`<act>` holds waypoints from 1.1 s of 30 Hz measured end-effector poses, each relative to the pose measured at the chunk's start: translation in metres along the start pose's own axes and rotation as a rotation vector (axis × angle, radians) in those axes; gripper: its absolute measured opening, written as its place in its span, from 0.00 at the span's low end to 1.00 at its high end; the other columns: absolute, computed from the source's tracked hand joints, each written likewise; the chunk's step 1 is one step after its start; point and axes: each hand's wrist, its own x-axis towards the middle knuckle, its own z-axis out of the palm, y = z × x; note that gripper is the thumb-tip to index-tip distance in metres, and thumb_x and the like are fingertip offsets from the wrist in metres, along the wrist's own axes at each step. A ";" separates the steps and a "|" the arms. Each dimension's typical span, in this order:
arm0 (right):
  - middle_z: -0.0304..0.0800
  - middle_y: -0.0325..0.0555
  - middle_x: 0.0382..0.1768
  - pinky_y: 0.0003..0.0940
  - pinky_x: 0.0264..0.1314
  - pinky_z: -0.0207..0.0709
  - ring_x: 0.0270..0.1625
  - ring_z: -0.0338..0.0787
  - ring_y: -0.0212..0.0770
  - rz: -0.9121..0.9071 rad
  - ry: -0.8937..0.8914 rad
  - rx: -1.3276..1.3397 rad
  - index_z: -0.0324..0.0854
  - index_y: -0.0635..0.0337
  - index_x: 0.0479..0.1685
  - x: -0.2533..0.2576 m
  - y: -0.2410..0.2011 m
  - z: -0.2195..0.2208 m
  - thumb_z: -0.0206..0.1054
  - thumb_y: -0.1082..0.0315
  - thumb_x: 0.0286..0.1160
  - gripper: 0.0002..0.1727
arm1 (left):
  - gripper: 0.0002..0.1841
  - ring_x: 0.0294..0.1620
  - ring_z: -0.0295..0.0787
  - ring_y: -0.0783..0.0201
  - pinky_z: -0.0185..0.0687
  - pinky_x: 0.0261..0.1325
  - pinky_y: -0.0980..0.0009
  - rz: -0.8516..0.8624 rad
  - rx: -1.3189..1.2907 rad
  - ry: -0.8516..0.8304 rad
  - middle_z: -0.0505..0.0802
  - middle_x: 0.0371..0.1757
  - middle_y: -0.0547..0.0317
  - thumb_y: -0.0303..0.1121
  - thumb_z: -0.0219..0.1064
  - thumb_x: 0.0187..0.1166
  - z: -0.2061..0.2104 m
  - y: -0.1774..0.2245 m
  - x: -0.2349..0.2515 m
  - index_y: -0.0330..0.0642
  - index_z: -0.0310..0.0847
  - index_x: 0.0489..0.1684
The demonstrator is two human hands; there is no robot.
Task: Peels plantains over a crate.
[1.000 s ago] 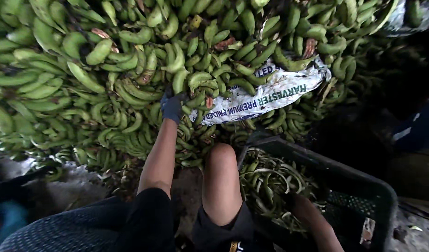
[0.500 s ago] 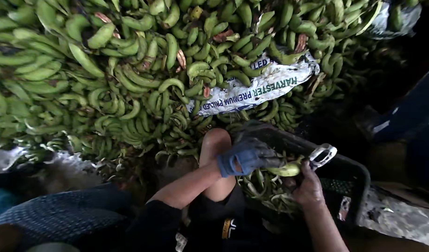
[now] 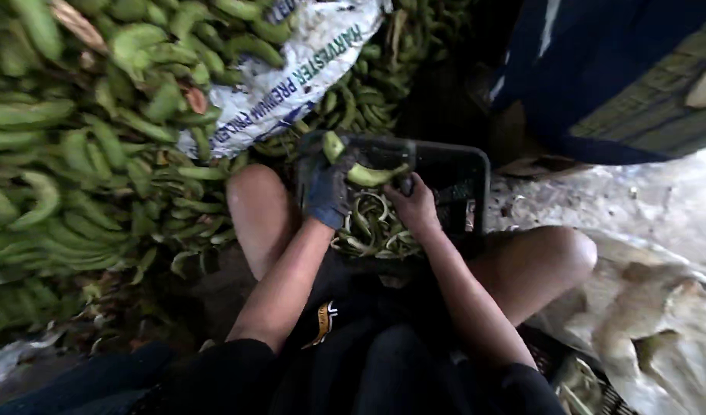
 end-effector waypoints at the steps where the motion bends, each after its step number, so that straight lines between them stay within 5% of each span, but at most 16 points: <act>1: 0.90 0.53 0.48 0.49 0.53 0.88 0.46 0.92 0.46 0.070 -0.038 -0.121 0.76 0.63 0.70 -0.002 -0.003 -0.001 0.76 0.54 0.76 0.30 | 0.24 0.59 0.91 0.55 0.92 0.60 0.54 0.079 0.131 0.067 0.91 0.60 0.49 0.32 0.72 0.78 -0.007 -0.004 0.005 0.41 0.77 0.74; 4: 0.90 0.55 0.48 0.51 0.56 0.87 0.48 0.92 0.48 0.036 -0.085 -0.271 0.77 0.64 0.70 -0.021 -0.008 -0.001 0.67 0.53 0.84 0.26 | 0.29 0.65 0.89 0.59 0.88 0.69 0.57 0.189 0.376 0.186 0.91 0.63 0.53 0.35 0.79 0.70 -0.019 -0.011 0.010 0.41 0.78 0.72; 7: 0.91 0.52 0.39 0.46 0.43 0.90 0.37 0.93 0.45 -0.172 0.004 -0.328 0.77 0.63 0.70 -0.032 -0.010 0.008 0.58 0.54 0.91 0.23 | 0.31 0.66 0.88 0.60 0.87 0.71 0.57 0.253 0.400 0.144 0.90 0.64 0.54 0.36 0.79 0.71 -0.016 -0.010 0.008 0.39 0.75 0.74; 11: 0.91 0.58 0.47 0.62 0.52 0.88 0.48 0.94 0.58 0.095 -0.179 -0.518 0.73 0.58 0.73 -0.020 -0.005 0.010 0.54 0.50 0.92 0.24 | 0.31 0.67 0.87 0.61 0.86 0.72 0.60 0.245 0.408 0.081 0.89 0.66 0.54 0.34 0.78 0.72 -0.002 -0.002 -0.009 0.38 0.73 0.76; 13: 0.91 0.58 0.47 0.62 0.53 0.86 0.48 0.94 0.57 0.106 -0.173 -0.501 0.75 0.59 0.71 -0.019 -0.014 0.003 0.55 0.51 0.92 0.24 | 0.32 0.65 0.88 0.65 0.87 0.71 0.63 0.206 0.488 0.096 0.90 0.65 0.55 0.37 0.78 0.72 0.000 -0.003 -0.016 0.39 0.73 0.76; 17: 0.88 0.43 0.28 0.36 0.32 0.88 0.26 0.89 0.34 -0.377 0.184 -0.279 0.78 0.68 0.64 -0.041 -0.066 -0.018 0.58 0.59 0.91 0.19 | 0.32 0.63 0.88 0.64 0.87 0.68 0.63 0.250 0.438 0.065 0.89 0.64 0.53 0.35 0.77 0.73 0.000 -0.005 -0.018 0.36 0.72 0.77; 19: 0.87 0.44 0.30 0.34 0.30 0.89 0.27 0.89 0.33 -0.560 0.309 -0.208 0.74 0.75 0.63 -0.046 -0.073 -0.014 0.57 0.63 0.91 0.19 | 0.33 0.64 0.88 0.65 0.86 0.69 0.64 0.272 0.449 0.061 0.90 0.64 0.53 0.38 0.78 0.73 0.002 -0.006 -0.017 0.35 0.72 0.76; 21: 0.90 0.53 0.36 0.43 0.38 0.90 0.33 0.92 0.43 -0.351 0.208 -0.425 0.74 0.75 0.63 -0.044 -0.035 -0.001 0.58 0.60 0.90 0.21 | 0.32 0.62 0.90 0.63 0.88 0.68 0.63 0.290 0.407 0.038 0.90 0.63 0.52 0.36 0.78 0.72 0.007 -0.005 -0.015 0.33 0.72 0.75; 23: 0.91 0.65 0.52 0.67 0.56 0.84 0.53 0.93 0.63 0.157 -0.152 -0.596 0.79 0.66 0.67 -0.034 0.023 0.004 0.59 0.56 0.89 0.22 | 0.32 0.62 0.90 0.60 0.89 0.67 0.60 0.285 0.347 0.004 0.90 0.62 0.51 0.33 0.77 0.73 0.006 -0.001 -0.018 0.33 0.70 0.76; 25: 0.87 0.68 0.61 0.72 0.63 0.81 0.63 0.89 0.68 0.382 -0.235 -0.621 0.75 0.63 0.73 -0.019 0.039 0.000 0.56 0.52 0.91 0.25 | 0.32 0.64 0.89 0.53 0.88 0.69 0.53 0.262 0.212 -0.049 0.89 0.65 0.46 0.31 0.74 0.76 -0.001 0.006 -0.008 0.32 0.67 0.78; 28: 0.91 0.62 0.50 0.60 0.58 0.85 0.52 0.93 0.58 0.121 -0.085 -0.491 0.76 0.62 0.74 -0.015 0.000 -0.022 0.53 0.46 0.92 0.29 | 0.22 0.61 0.88 0.54 0.88 0.64 0.52 0.075 -0.016 -0.011 0.88 0.62 0.48 0.34 0.61 0.87 -0.016 0.011 0.003 0.38 0.69 0.77; 30: 0.90 0.52 0.42 0.46 0.51 0.85 0.42 0.91 0.43 -0.096 -0.070 -0.341 0.79 0.61 0.70 -0.007 -0.016 -0.033 0.53 0.48 0.93 0.26 | 0.18 0.50 0.89 0.54 0.90 0.53 0.52 -0.068 -0.163 -0.070 0.89 0.51 0.49 0.41 0.48 0.93 -0.025 0.009 0.017 0.40 0.75 0.68; 33: 0.91 0.47 0.49 0.38 0.54 0.88 0.46 0.92 0.34 -0.256 -0.188 -0.219 0.76 0.60 0.73 -0.006 -0.013 -0.037 0.64 0.50 0.85 0.27 | 0.22 0.45 0.89 0.52 0.91 0.47 0.53 -0.217 -0.285 -0.255 0.89 0.52 0.44 0.43 0.43 0.93 -0.034 0.002 0.023 0.42 0.72 0.74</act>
